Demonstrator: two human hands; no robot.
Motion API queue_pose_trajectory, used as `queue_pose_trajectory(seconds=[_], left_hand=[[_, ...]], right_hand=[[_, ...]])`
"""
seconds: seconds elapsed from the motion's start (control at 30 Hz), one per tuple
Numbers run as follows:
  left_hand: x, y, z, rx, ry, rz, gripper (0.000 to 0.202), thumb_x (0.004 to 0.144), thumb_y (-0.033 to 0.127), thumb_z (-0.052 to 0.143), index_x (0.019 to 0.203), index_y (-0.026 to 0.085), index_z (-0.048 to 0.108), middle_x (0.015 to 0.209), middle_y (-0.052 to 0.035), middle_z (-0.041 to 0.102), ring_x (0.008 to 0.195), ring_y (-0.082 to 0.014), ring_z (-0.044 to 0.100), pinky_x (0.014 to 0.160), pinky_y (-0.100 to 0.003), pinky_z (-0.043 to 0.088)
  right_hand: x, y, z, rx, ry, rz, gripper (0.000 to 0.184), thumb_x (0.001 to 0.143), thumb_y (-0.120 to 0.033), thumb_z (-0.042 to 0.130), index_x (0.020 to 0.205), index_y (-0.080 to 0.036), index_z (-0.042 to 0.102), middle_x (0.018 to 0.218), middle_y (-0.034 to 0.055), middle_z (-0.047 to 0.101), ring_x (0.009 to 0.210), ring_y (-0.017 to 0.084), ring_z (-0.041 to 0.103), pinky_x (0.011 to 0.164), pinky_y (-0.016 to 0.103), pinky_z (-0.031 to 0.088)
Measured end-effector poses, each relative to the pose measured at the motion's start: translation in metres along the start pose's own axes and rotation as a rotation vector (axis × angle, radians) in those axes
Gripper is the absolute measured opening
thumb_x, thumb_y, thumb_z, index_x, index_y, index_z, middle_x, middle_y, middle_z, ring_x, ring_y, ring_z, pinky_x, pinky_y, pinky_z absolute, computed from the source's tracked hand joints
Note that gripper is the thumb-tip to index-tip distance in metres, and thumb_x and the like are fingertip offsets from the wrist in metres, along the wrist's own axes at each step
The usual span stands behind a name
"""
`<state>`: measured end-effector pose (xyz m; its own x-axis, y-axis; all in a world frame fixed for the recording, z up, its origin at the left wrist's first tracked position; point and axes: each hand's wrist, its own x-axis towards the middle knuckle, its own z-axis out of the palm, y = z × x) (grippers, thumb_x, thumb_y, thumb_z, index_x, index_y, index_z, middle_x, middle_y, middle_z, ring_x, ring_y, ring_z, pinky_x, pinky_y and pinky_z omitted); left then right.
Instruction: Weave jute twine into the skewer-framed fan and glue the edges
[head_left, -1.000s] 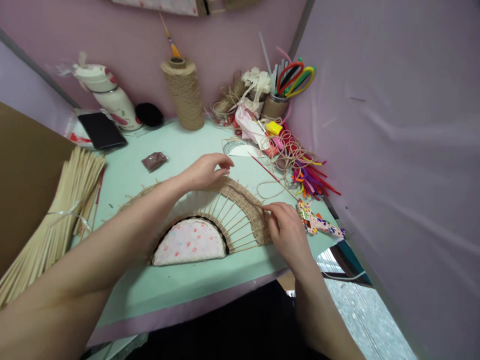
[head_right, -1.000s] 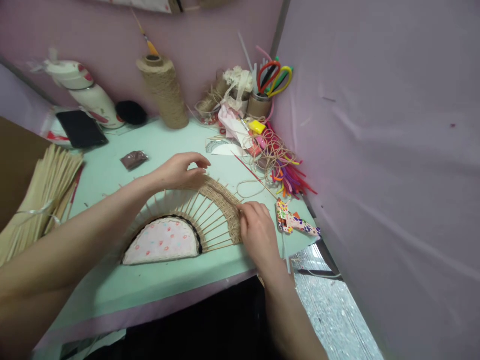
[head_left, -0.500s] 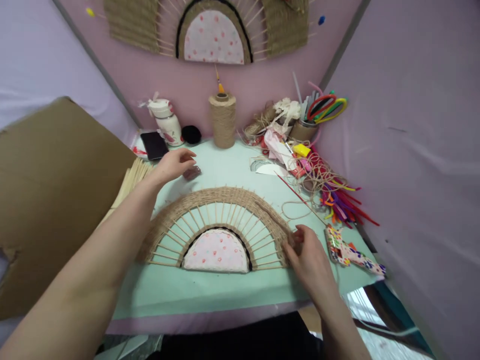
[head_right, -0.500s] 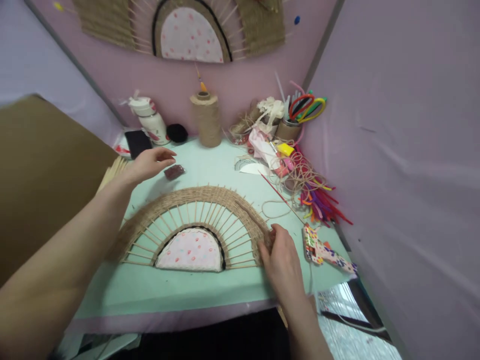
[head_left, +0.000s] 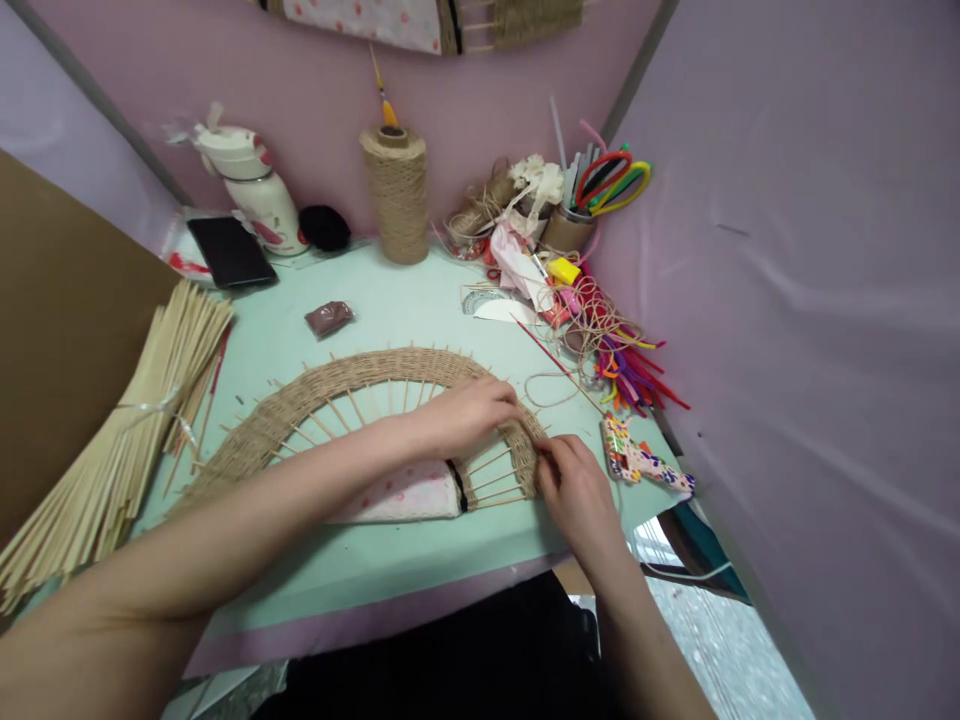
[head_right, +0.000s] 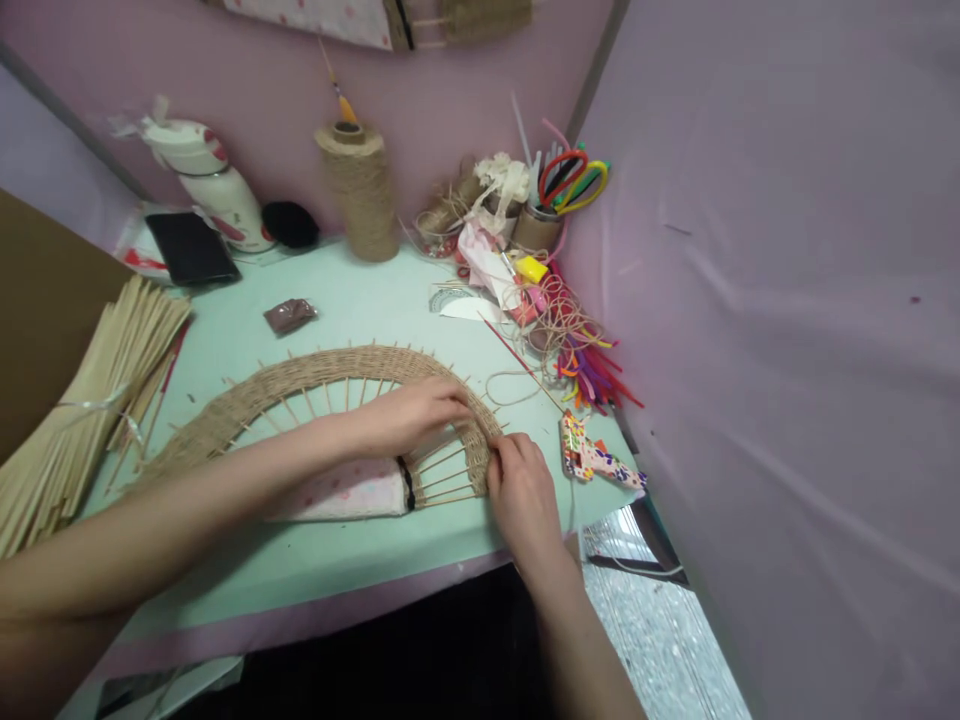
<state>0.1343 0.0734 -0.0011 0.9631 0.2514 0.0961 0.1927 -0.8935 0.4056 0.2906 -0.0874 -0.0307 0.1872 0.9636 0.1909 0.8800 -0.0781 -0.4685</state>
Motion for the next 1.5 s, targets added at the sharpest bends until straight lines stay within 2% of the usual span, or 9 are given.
queue_pose_trajectory(seconds=[0.17,0.27,0.43,0.63,0.77,1.07,1.27,1.43,1.5], left_hand=[[0.017,0.013,0.021,0.112,-0.082,0.089,0.024,0.094,0.022,0.052,0.111,0.021,0.068,0.112,-0.0091,0.065,0.106,-0.0247,0.055,0.086,-0.038,0.042],[0.018,0.009,0.022,0.15,-0.118,0.088,0.021,0.094,0.024,0.053,0.108,0.021,0.069,0.112,-0.0085,0.066,0.109,-0.0255,0.054,0.086,-0.038,0.039],[0.016,0.008,0.024,0.178,-0.109,0.098,0.024,0.096,0.023,0.049,0.115,0.022,0.065,0.114,-0.0076,0.065,0.111,-0.024,0.053,0.086,-0.037,0.036],[0.015,0.01,0.025,0.185,-0.091,0.149,0.022,0.093,0.023,0.054,0.111,0.023,0.067,0.104,-0.0079,0.064,0.103,-0.0245,0.054,0.083,-0.037,0.036],[0.016,0.013,0.024,0.246,-0.1,0.132,0.022,0.095,0.027,0.053,0.111,0.025,0.067,0.11,-0.0088,0.062,0.105,-0.0254,0.052,0.083,-0.037,0.035],[0.013,0.021,0.026,0.294,-0.097,0.199,0.022,0.098,0.02,0.045,0.109,0.018,0.064,0.105,-0.0095,0.065,0.102,-0.0233,0.054,0.078,-0.036,0.034],[0.008,0.024,0.028,0.342,-0.094,0.196,0.029,0.099,0.024,0.042,0.125,0.026,0.055,0.105,-0.0079,0.063,0.099,-0.0225,0.054,0.079,-0.036,0.033],[0.005,0.024,0.031,0.34,-0.074,0.21,0.026,0.098,0.027,0.047,0.119,0.028,0.061,0.106,-0.0083,0.061,0.104,-0.0234,0.052,0.08,-0.035,0.033],[0.004,0.025,0.032,0.327,-0.052,0.207,0.028,0.097,0.026,0.048,0.122,0.028,0.061,0.11,-0.0094,0.061,0.106,-0.024,0.052,0.081,-0.036,0.034]], right_hand=[[-0.003,0.001,-0.001,0.004,0.0,-0.006,0.024,0.091,-0.015,0.042,0.101,-0.019,0.063,0.093,0.0087,0.063,0.091,0.025,0.061,0.085,0.041,0.051],[-0.007,0.003,-0.004,0.03,-0.012,-0.016,0.025,0.091,-0.015,0.042,0.107,-0.018,0.061,0.095,0.0095,0.066,0.093,0.025,0.062,0.085,0.042,0.052],[-0.014,0.007,-0.008,0.105,0.094,0.03,0.028,0.093,-0.019,0.044,0.119,-0.016,0.053,0.104,0.0123,0.067,0.095,0.025,0.064,0.082,0.041,0.054],[-0.018,0.012,-0.008,0.117,-0.024,-0.084,0.031,0.093,-0.013,0.04,0.121,-0.019,0.054,0.109,0.0113,0.067,0.104,0.025,0.061,0.091,0.045,0.052],[-0.026,0.017,-0.009,0.122,0.085,-0.047,0.031,0.094,-0.017,0.043,0.124,-0.02,0.051,0.112,0.0113,0.065,0.105,0.025,0.061,0.091,0.044,0.051],[-0.025,0.02,0.002,0.091,0.075,0.015,0.023,0.093,-0.02,0.05,0.115,-0.021,0.055,0.095,0.0068,0.068,0.09,0.024,0.063,0.083,0.041,0.051],[-0.022,0.014,0.002,0.124,0.115,0.056,0.021,0.093,-0.021,0.052,0.114,-0.019,0.055,0.092,0.0058,0.067,0.088,0.022,0.062,0.082,0.037,0.05],[-0.026,0.009,-0.005,0.089,0.056,-0.036,0.008,0.095,-0.021,0.051,0.095,-0.02,0.058,0.084,0.0046,0.064,0.082,0.022,0.058,0.076,0.036,0.049],[-0.029,0.009,-0.009,0.086,0.066,-0.073,0.008,0.095,-0.019,0.051,0.097,-0.02,0.058,0.087,0.0053,0.063,0.084,0.021,0.058,0.078,0.036,0.049]])
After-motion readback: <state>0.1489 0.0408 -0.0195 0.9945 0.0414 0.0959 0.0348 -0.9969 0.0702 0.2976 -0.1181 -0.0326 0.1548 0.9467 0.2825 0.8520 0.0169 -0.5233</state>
